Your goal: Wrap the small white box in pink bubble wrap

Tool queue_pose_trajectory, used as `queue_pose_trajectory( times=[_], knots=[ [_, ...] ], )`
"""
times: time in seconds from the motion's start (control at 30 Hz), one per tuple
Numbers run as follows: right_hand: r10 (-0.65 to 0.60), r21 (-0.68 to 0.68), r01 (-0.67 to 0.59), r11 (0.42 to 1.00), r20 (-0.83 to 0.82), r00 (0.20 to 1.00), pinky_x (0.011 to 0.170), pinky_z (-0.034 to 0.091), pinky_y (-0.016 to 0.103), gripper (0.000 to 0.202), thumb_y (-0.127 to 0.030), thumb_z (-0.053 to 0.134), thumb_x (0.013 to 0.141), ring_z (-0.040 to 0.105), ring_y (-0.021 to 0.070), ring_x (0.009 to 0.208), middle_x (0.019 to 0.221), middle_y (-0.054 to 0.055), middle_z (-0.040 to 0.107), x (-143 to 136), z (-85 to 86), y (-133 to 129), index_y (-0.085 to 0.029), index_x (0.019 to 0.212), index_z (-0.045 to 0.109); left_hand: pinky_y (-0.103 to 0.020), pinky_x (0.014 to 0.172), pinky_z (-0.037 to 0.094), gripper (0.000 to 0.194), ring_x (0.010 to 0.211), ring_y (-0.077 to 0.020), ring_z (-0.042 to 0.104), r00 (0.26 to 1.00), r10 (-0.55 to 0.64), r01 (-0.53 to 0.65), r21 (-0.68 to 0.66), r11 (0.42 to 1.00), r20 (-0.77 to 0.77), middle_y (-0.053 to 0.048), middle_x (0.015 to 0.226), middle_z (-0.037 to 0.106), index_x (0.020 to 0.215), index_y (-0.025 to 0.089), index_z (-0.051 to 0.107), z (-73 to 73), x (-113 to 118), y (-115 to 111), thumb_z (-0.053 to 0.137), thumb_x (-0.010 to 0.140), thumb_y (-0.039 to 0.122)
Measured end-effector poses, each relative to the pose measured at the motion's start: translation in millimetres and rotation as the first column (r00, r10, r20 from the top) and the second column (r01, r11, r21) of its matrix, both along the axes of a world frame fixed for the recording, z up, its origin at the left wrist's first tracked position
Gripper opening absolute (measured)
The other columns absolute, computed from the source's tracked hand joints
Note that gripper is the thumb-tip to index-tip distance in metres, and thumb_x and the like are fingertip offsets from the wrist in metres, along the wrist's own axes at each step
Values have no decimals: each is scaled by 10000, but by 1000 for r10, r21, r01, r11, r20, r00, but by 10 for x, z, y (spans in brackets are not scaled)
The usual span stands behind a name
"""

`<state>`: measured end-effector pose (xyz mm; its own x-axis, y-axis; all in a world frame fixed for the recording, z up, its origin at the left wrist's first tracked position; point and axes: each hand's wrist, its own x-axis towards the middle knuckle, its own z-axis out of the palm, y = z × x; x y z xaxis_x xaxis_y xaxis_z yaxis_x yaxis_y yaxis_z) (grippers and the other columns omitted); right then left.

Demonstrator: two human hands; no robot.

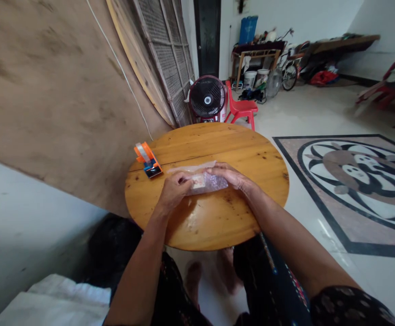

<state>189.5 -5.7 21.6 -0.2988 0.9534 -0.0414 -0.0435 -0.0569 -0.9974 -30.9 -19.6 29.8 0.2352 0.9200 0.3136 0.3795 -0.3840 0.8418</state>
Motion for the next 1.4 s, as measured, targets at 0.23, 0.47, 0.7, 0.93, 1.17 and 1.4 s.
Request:
queue_pose_trajectory(
  times=[0.23, 0.47, 0.7, 0.93, 1.17, 1.4],
  knots=[
    [-41, -48, 39, 998, -52, 998, 674, 500, 300, 465, -592, 639, 775, 620, 171, 674, 790, 59, 720, -13, 18, 23, -160, 904, 751, -251, 656, 417, 152, 702, -145, 542, 995, 31, -30, 14, 999, -100, -10, 719, 620, 672, 163, 604, 22, -19, -23, 601, 727, 304],
    [-39, 5, 39, 999, -46, 998, 852, 487, 347, 386, -468, 751, 698, 653, 202, 883, 999, 62, 736, -41, 59, -8, -195, 971, 763, -257, 687, 432, 145, 737, -153, 579, 997, 24, -23, 8, 1000, -69, -18, 783, 660, 721, 162, 624, 35, -9, -50, 612, 736, 306],
    [41, 71, -43, 997, 23, 999, 875, 474, 340, 348, -462, 729, 727, 660, 213, 930, 997, 57, 740, -41, 97, -42, -183, 933, 767, -246, 650, 428, 132, 694, -143, 568, 996, 37, -37, 3, 999, -82, 0, 726, 643, 729, 161, 628, 50, -4, -86, 586, 754, 283],
    [-7, -60, 4, 998, -43, 999, 598, 465, 285, 391, -497, 782, 648, 615, 159, 603, 719, 49, 705, -36, 33, -25, -139, 798, 737, -257, 685, 450, 112, 739, -153, 595, 996, 64, -60, 60, 996, -59, -20, 770, 667, 702, 165, 606, 27, 11, -94, 578, 766, 253],
    [74, -53, -77, 996, -40, 996, 648, 492, 268, 394, -428, 800, 630, 642, 158, 690, 825, 30, 734, -55, 44, -36, -180, 932, 751, -267, 697, 447, 96, 735, -154, 585, 996, 89, -88, 58, 994, -27, -26, 772, 658, 702, 162, 601, -21, 26, -88, 590, 753, 242],
    [-20, -54, 22, 998, 44, 999, 478, 402, 218, 268, -382, 804, 607, 538, 99, 496, 611, -10, 649, -68, -24, -9, -166, 722, 696, -241, 626, 416, 81, 654, -127, 532, 996, 84, -84, -14, 996, -8, 13, 695, 612, 707, 163, 619, -21, -8, -74, 605, 722, 241]
  ],
)
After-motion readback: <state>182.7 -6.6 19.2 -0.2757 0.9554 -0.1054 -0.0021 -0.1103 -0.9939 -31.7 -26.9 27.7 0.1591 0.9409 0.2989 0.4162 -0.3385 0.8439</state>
